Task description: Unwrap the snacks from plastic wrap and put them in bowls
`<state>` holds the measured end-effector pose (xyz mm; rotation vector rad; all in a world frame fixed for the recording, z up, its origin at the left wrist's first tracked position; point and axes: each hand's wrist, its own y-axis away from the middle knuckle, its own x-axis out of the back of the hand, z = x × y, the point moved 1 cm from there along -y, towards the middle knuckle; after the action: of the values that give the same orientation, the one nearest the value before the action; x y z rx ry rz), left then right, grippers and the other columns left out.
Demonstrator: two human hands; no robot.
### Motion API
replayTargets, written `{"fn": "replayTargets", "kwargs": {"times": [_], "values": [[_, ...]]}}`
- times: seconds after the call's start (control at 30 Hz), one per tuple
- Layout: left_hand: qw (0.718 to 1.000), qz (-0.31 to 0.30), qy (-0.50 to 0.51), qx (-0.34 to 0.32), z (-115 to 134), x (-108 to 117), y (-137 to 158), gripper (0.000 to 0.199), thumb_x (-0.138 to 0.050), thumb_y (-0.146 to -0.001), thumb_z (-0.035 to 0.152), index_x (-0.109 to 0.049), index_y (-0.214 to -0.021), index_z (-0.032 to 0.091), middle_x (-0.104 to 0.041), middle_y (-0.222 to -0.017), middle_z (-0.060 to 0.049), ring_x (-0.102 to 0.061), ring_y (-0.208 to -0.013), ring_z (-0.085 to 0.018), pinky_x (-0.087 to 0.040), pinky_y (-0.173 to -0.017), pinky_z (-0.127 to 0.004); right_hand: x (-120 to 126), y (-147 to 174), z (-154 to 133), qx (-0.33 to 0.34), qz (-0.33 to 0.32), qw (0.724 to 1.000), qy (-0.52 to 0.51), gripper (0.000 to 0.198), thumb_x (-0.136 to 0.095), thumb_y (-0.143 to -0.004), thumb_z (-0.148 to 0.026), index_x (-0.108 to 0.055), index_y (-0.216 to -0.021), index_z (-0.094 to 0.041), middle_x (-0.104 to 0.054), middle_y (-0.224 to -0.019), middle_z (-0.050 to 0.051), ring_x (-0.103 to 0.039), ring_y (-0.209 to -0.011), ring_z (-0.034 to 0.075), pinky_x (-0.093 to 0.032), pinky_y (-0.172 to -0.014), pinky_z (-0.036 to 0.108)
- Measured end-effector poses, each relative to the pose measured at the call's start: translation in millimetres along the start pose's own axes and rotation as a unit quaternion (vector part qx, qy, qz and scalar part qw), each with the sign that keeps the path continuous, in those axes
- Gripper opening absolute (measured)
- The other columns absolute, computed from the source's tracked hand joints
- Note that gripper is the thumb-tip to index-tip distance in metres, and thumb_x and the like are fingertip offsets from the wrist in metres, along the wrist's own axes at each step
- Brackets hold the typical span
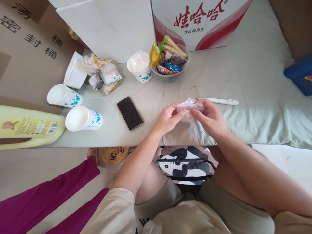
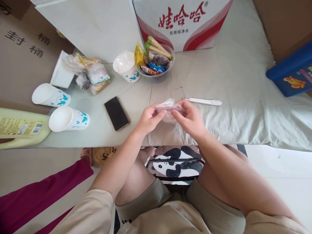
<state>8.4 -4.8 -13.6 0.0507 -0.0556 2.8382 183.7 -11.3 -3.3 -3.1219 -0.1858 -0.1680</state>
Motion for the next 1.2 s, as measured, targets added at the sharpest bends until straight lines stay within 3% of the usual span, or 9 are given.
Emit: {"fn": "replayTargets", "kwargs": {"times": [0.07, 0.23, 0.4, 0.5, 0.57, 0.73, 0.97, 1.03, 1.2], "values": [[0.999, 0.005, 0.029, 0.013, 2, 2, 0, 0.047, -0.066, -0.083, 0.064, -0.068, -0.095, 0.018, -0.069, -0.088, -0.004, -0.064, -0.082, -0.016, -0.051, -0.075, -0.028, 3, -3, 1, 0.008, 0.048, 0.999, 0.007, 0.034, -0.076, -0.074, -0.034, -0.055, -0.099, -0.024, -0.062, -0.093, 0.002, -0.059, -0.080, 0.015, -0.047, -0.068, 0.028], [0.998, -0.026, -0.019, 0.052, 5, 9, 3, 0.040, -0.076, -0.076, 0.055, -0.066, -0.089, 0.018, -0.063, -0.076, -0.001, -0.057, -0.069, -0.013, -0.046, -0.063, -0.025, 0, -3, -2, -0.032, -0.064, 0.997, -0.034, 0.023, -0.073, -0.076, -0.035, -0.058, -0.088, -0.021, -0.060, -0.078, 0.000, -0.057, -0.070, 0.014, -0.046, -0.063, 0.028], [0.968, 0.194, -0.162, 0.003, 16, 57, -2, 0.021, -0.071, -0.081, 0.038, -0.061, -0.085, 0.020, -0.060, -0.074, 0.002, -0.055, -0.068, -0.013, -0.044, -0.063, -0.025, -2, -3, -4, -0.056, -0.049, 0.997, -0.008, 0.015, -0.065, -0.079, -0.034, -0.058, -0.082, -0.021, -0.059, -0.073, 0.000, -0.057, -0.067, 0.014, -0.047, -0.065, 0.029], [0.892, 0.367, -0.255, -0.060, 39, 107, -25, 0.020, -0.073, -0.078, 0.026, -0.054, -0.080, 0.022, -0.052, -0.067, 0.005, -0.049, -0.062, -0.011, -0.039, -0.060, -0.026, -1, -4, -1, -0.076, -0.068, 0.994, 0.026, 0.015, -0.061, -0.080, -0.036, -0.057, -0.080, -0.021, -0.058, -0.069, 0.000, -0.056, -0.065, 0.015, -0.045, -0.063, 0.029], [0.848, 0.396, -0.338, -0.102, 57, 138, -51, 0.027, -0.073, -0.076, 0.018, -0.047, -0.068, 0.022, -0.045, -0.062, 0.005, -0.046, -0.062, -0.012, -0.038, -0.062, -0.029, -1, -5, 2, -0.081, -0.080, 0.993, 0.042, 0.016, -0.059, -0.081, -0.037, -0.057, -0.081, -0.021, -0.057, -0.068, 0.000, -0.055, -0.065, 0.015, -0.043, -0.062, 0.029], [0.798, 0.307, -0.514, -0.076, 77, 187, -118, 0.027, -0.073, -0.070, 0.010, -0.048, -0.068, 0.022, -0.056, -0.071, 0.001, -0.057, -0.080, -0.018, -0.042, -0.077, -0.035, -4, -6, 8, -0.082, -0.115, 0.986, 0.089, 0.017, -0.056, -0.082, -0.038, -0.058, -0.083, -0.021, -0.056, -0.067, -0.001, -0.050, -0.062, 0.014, -0.038, -0.058, 0.028], [0.722, 0.081, -0.664, 0.176, 65, 195, -165, 0.023, -0.071, -0.067, 0.023, -0.070, -0.089, 0.019, -0.071, -0.094, -0.010, -0.064, -0.097, -0.030, -0.048, -0.086, -0.041, -5, -8, 6, -0.069, -0.150, 0.981, 0.106, 0.017, -0.053, -0.083, -0.038, -0.056, -0.081, -0.021, -0.052, -0.062, -0.002, -0.043, -0.056, 0.012, -0.035, -0.053, 0.027], [0.731, 0.054, -0.649, 0.205, 69, 197, -171, 0.030, -0.071, -0.068, 0.029, -0.073, -0.095, 0.017, -0.072, -0.092, -0.011, -0.065, -0.095, -0.029, -0.050, -0.085, -0.040, -5, -8, 5, -0.062, -0.152, 0.981, 0.106, 0.016, -0.052, -0.084, -0.037, -0.056, -0.081, -0.021, -0.053, -0.062, -0.002, -0.043, -0.055, 0.012, -0.034, -0.052, 0.026], [0.802, 0.044, -0.560, 0.203, 78, 200, -182, 0.029, -0.068, -0.075, 0.031, -0.075, -0.097, 0.014, -0.070, -0.085, -0.011, -0.067, -0.089, -0.026, -0.054, -0.079, -0.039, -4, -8, 4, -0.056, -0.156, 0.979, 0.119, 0.016, -0.052, -0.084, -0.036, -0.056, -0.080, -0.021, -0.053, -0.062, -0.002, -0.043, -0.055, 0.012, -0.035, -0.053, 0.026]]}}
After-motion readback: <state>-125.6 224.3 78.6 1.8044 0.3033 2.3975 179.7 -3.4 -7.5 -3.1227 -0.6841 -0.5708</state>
